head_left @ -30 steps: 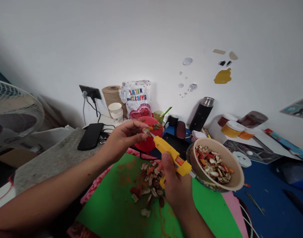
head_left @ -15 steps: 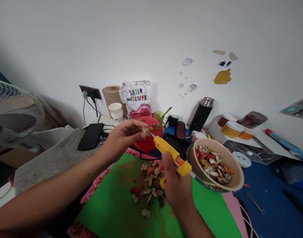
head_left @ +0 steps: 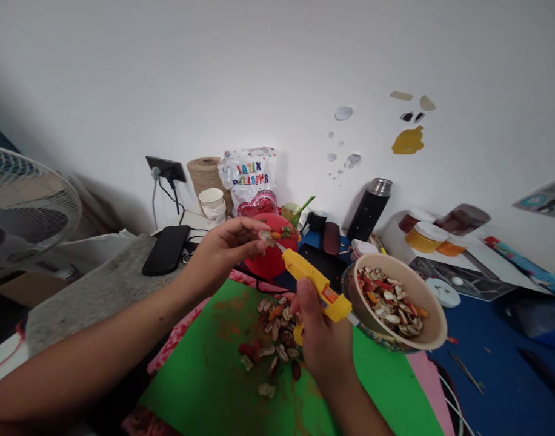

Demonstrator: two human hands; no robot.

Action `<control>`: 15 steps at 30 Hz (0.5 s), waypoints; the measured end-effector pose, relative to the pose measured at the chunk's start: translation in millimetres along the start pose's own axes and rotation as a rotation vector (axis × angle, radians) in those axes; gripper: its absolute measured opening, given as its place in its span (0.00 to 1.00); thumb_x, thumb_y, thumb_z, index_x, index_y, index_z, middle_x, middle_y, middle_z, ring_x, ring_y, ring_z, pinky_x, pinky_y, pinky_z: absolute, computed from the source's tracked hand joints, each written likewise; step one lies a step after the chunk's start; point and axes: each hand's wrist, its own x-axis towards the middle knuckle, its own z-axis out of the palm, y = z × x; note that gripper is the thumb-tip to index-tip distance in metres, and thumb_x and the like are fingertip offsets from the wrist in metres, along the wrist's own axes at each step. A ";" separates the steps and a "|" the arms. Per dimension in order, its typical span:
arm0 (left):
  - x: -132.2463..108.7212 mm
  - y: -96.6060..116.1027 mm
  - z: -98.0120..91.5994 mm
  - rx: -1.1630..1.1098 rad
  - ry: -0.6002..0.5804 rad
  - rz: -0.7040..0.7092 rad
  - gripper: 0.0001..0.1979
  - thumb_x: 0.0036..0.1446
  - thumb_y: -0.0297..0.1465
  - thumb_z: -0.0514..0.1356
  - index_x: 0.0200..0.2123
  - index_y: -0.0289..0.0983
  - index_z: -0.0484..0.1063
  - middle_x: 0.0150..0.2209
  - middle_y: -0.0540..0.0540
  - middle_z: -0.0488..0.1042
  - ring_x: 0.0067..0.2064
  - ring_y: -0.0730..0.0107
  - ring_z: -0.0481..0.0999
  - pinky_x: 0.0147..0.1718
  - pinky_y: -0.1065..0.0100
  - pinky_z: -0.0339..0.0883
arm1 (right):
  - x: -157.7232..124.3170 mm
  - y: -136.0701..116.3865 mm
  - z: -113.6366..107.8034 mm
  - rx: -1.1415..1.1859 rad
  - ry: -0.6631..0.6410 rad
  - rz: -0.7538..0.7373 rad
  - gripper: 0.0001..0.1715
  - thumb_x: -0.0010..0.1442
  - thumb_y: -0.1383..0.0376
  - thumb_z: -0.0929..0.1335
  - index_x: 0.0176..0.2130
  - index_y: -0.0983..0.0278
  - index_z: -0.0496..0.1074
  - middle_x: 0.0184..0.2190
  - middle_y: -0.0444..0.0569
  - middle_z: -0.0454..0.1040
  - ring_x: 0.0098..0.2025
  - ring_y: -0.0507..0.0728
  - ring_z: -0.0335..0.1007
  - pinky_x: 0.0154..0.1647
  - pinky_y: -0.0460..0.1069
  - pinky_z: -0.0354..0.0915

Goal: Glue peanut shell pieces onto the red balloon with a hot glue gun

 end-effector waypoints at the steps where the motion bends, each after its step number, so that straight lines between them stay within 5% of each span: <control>1: -0.1 -0.1 0.1 -0.001 0.000 0.000 0.16 0.53 0.36 0.85 0.43 0.41 0.90 0.36 0.47 0.86 0.36 0.71 0.82 0.37 0.72 0.78 | 0.1 0.0 0.0 0.005 -0.005 0.001 0.42 0.69 0.30 0.71 0.23 0.58 0.69 0.19 0.41 0.64 0.21 0.53 0.60 0.22 0.49 0.59; 15: -0.5 1.5 -0.1 0.000 0.016 0.006 0.17 0.54 0.37 0.85 0.44 0.41 0.90 0.35 0.47 0.86 0.34 0.72 0.81 0.34 0.74 0.76 | 0.3 2.4 0.4 0.030 -0.016 0.014 0.41 0.70 0.32 0.72 0.24 0.58 0.68 0.19 0.42 0.68 0.21 0.53 0.61 0.22 0.48 0.59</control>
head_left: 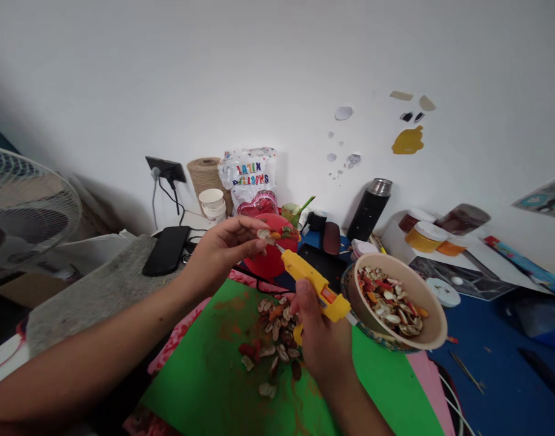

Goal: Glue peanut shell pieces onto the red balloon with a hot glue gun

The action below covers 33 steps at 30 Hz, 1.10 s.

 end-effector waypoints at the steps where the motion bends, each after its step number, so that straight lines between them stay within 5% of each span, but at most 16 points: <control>1: 0.0 -0.1 -0.2 0.002 0.003 0.001 0.17 0.54 0.37 0.85 0.44 0.41 0.89 0.35 0.47 0.86 0.34 0.72 0.81 0.34 0.74 0.75 | 0.0 -0.1 0.2 -0.002 -0.001 -0.005 0.41 0.70 0.32 0.72 0.24 0.58 0.68 0.19 0.42 0.67 0.21 0.53 0.60 0.22 0.48 0.58; 33: 0.7 -3.2 1.3 0.010 0.004 -0.020 0.19 0.52 0.39 0.86 0.43 0.41 0.89 0.36 0.46 0.87 0.36 0.68 0.83 0.36 0.69 0.78 | 0.1 -9.5 0.2 -0.056 -0.096 -0.048 0.40 0.72 0.32 0.70 0.24 0.58 0.69 0.20 0.42 0.67 0.22 0.53 0.57 0.23 0.49 0.58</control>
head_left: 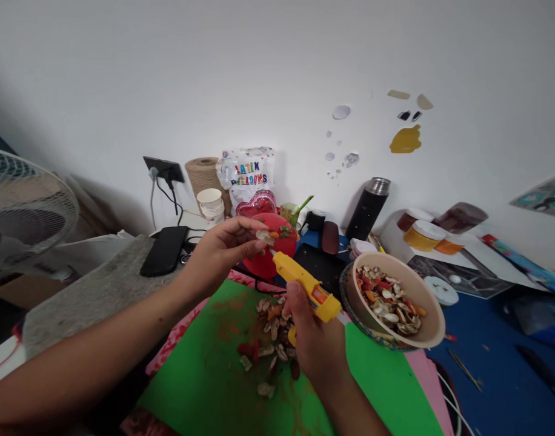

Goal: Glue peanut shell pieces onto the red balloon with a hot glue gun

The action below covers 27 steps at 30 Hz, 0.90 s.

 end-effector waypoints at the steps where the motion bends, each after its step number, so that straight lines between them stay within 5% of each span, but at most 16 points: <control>1: 0.8 2.0 -0.2 0.008 0.009 0.005 0.19 0.52 0.39 0.86 0.43 0.41 0.89 0.35 0.47 0.87 0.35 0.68 0.82 0.36 0.69 0.77 | 0.3 1.2 0.3 -0.004 0.005 0.004 0.40 0.71 0.32 0.70 0.24 0.58 0.69 0.20 0.42 0.68 0.22 0.53 0.58 0.23 0.49 0.58; 8: 19.4 49.9 -16.9 -0.019 0.277 0.279 0.16 0.49 0.36 0.86 0.37 0.45 0.87 0.45 0.50 0.88 0.45 0.66 0.82 0.39 0.67 0.76 | 2.3 11.2 1.7 0.064 0.078 0.084 0.42 0.68 0.29 0.70 0.24 0.59 0.72 0.19 0.43 0.69 0.21 0.53 0.61 0.22 0.49 0.61; 13: 44.1 72.7 -45.3 -0.012 0.393 0.397 0.14 0.50 0.35 0.85 0.35 0.48 0.86 0.39 0.55 0.85 0.39 0.70 0.77 0.37 0.67 0.71 | 5.6 7.8 -2.0 0.022 0.167 0.105 0.46 0.64 0.24 0.69 0.23 0.59 0.73 0.19 0.44 0.68 0.22 0.55 0.65 0.23 0.49 0.65; 18: 64.5 63.5 -46.4 0.158 0.243 0.362 0.14 0.51 0.37 0.84 0.39 0.45 0.88 0.36 0.51 0.85 0.37 0.68 0.77 0.40 0.62 0.72 | 10.8 -0.2 -4.7 0.005 0.221 0.141 0.51 0.57 0.17 0.68 0.20 0.59 0.72 0.18 0.44 0.66 0.24 0.55 0.66 0.28 0.51 0.69; 23: 73.4 59.8 -30.2 0.682 -0.007 0.428 0.12 0.56 0.38 0.79 0.44 0.43 0.90 0.42 0.44 0.88 0.44 0.58 0.83 0.51 0.57 0.76 | 12.7 -1.8 -7.3 0.010 0.233 0.148 0.52 0.57 0.16 0.66 0.20 0.59 0.71 0.19 0.44 0.67 0.24 0.55 0.65 0.28 0.51 0.66; 27: 80.8 53.1 -21.9 0.977 -0.173 0.470 0.12 0.63 0.38 0.71 0.47 0.43 0.90 0.42 0.44 0.88 0.42 0.58 0.82 0.49 0.59 0.74 | 12.5 -2.3 -10.1 0.016 0.237 0.171 0.53 0.57 0.15 0.65 0.20 0.59 0.70 0.19 0.43 0.65 0.22 0.53 0.61 0.23 0.50 0.60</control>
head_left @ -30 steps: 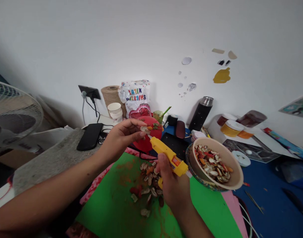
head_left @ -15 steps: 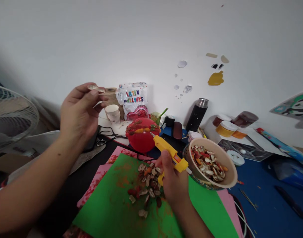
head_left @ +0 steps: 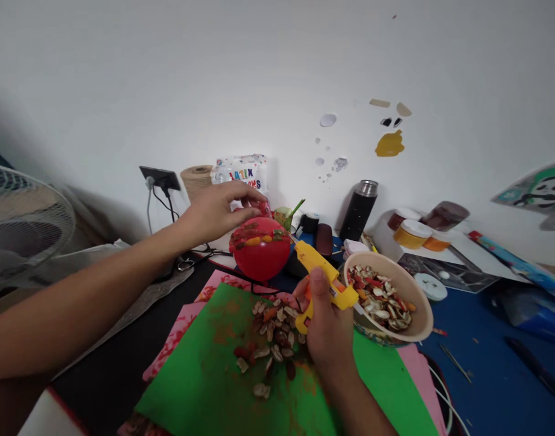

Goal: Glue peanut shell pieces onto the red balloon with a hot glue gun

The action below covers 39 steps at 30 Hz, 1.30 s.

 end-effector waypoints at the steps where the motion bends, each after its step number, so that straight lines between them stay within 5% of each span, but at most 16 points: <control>1: 1.6 -1.3 3.4 0.041 -0.042 0.012 0.12 0.63 0.38 0.70 0.48 0.43 0.89 0.41 0.44 0.88 0.42 0.57 0.82 0.48 0.59 0.73 | 0.0 -0.3 -0.4 0.005 0.007 0.009 0.53 0.56 0.15 0.65 0.20 0.59 0.70 0.19 0.43 0.65 0.22 0.53 0.61 0.23 0.50 0.59; 16: 21.2 -7.2 17.3 0.389 -0.310 0.143 0.09 0.62 0.34 0.67 0.43 0.44 0.87 0.40 0.42 0.86 0.47 0.48 0.82 0.55 0.52 0.69 | -0.9 -6.6 1.5 0.089 0.040 0.019 0.50 0.55 0.18 0.70 0.23 0.60 0.77 0.19 0.41 0.63 0.21 0.52 0.58 0.20 0.48 0.55; 23: 21.0 -5.5 19.8 0.351 -0.323 0.141 0.07 0.59 0.32 0.68 0.40 0.45 0.87 0.38 0.44 0.85 0.46 0.50 0.80 0.57 0.52 0.66 | -1.5 -8.0 1.4 0.073 0.045 -0.006 0.49 0.56 0.19 0.71 0.23 0.61 0.80 0.19 0.42 0.64 0.22 0.53 0.61 0.23 0.49 0.60; 39: 25.4 13.2 16.2 0.676 -0.483 0.136 0.11 0.71 0.32 0.64 0.49 0.40 0.88 0.45 0.41 0.88 0.52 0.48 0.83 0.55 0.53 0.70 | -0.8 -5.4 2.4 0.091 -0.012 -0.026 0.46 0.58 0.22 0.72 0.24 0.61 0.80 0.22 0.47 0.74 0.25 0.55 0.68 0.25 0.49 0.66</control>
